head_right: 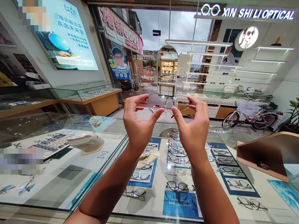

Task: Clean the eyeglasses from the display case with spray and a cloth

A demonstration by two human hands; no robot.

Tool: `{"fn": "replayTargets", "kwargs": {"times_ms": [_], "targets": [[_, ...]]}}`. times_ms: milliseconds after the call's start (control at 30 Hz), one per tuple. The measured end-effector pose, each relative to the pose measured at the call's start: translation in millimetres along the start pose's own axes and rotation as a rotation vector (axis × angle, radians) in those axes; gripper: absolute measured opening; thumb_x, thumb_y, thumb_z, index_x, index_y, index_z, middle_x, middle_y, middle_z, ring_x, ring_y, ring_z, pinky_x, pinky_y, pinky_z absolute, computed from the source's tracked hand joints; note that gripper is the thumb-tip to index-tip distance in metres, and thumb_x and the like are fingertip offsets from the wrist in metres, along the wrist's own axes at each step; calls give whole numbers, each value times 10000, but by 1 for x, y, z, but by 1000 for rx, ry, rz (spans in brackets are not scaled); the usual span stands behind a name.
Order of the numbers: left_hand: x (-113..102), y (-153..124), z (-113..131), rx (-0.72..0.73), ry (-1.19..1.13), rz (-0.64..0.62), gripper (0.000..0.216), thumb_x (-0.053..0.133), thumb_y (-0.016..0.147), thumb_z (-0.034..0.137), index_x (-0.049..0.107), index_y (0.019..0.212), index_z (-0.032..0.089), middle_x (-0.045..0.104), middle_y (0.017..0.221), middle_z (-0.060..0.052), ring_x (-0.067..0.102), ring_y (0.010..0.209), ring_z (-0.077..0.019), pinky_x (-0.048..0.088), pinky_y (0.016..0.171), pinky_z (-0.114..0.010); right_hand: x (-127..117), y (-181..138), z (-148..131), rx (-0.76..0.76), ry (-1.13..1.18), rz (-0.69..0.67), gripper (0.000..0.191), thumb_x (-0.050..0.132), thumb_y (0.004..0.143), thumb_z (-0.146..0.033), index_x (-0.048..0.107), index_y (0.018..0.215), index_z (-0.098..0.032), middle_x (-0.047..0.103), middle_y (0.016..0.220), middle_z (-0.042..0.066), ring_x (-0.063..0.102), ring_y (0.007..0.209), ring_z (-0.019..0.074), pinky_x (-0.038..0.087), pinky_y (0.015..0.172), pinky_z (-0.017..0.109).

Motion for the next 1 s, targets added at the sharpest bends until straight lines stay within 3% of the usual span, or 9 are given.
{"fn": "replayTargets", "kwargs": {"times_ms": [1000], "targets": [[-2, -1, 4, 60, 15, 16, 530, 890, 844, 490, 686, 1264, 240, 653, 1229, -88, 639, 1175, -264, 557, 1034, -443, 11, -1, 14, 105, 95, -98, 624, 766, 896, -641, 625, 1368, -256, 666, 1329, 129, 700, 1163, 279, 673, 827, 421]]}}
Point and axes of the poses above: each hand's wrist, its own y-axis towards the middle knuckle, its own x-axis out of the palm, z = x × y, the point moved 8 cm from there along y, towards the middle knuckle
